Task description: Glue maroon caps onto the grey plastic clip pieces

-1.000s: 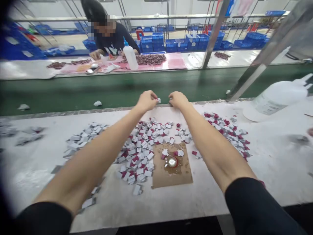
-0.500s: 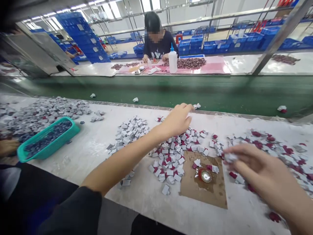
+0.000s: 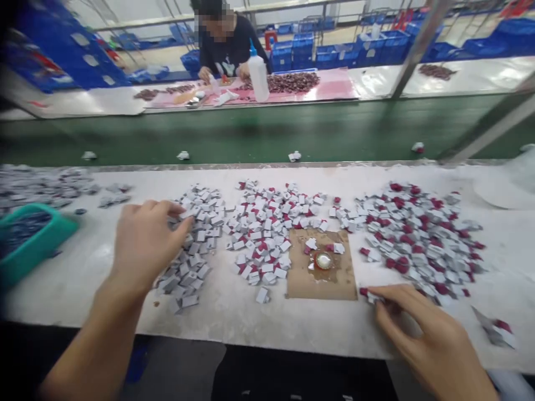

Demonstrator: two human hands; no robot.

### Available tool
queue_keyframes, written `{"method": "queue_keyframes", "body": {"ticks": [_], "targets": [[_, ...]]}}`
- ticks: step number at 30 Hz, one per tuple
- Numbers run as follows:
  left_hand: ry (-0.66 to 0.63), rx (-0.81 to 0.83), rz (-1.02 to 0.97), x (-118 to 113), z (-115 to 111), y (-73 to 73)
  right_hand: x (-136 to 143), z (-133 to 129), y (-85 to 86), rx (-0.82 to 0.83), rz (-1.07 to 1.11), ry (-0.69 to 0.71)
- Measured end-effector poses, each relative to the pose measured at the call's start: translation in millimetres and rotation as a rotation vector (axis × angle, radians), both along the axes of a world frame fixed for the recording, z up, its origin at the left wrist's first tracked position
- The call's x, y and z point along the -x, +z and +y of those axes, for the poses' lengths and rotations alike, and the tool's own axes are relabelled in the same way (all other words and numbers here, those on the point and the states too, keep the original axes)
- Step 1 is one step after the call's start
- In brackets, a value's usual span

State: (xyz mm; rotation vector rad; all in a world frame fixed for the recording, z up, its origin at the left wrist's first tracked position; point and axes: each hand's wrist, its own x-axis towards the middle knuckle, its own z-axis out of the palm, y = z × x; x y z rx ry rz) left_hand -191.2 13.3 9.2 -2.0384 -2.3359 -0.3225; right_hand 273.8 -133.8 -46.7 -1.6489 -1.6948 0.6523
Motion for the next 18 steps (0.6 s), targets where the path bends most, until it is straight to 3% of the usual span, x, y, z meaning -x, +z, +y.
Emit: {"method": "queue_keyframes", "body": {"ticks": [3,6,9,13,18], "targets": [[-0.062,-0.012,-0.177,-11.6,-18.8,4.5,3.4,2.6,13.3,0.003,-0.077,0.095],[-0.148,0.075,-0.369,-25.5,-52.4,-3.3,18.8,1.6,22.2,-0.002,0.015,-0.072],[-0.23,0.134,-0.482,-35.1,-84.4,-24.1,42.9,6.7,29.3,0.03,0.171,-0.209],[-0.244,0.154,-0.518,-40.1,-108.1,-50.4,70.5,22.8,34.0,0.029,0.325,-0.205],[-0.233,0.129,-0.47,-49.7,-120.6,-54.0,83.7,35.3,30.6,0.023,0.321,-0.186]]}}
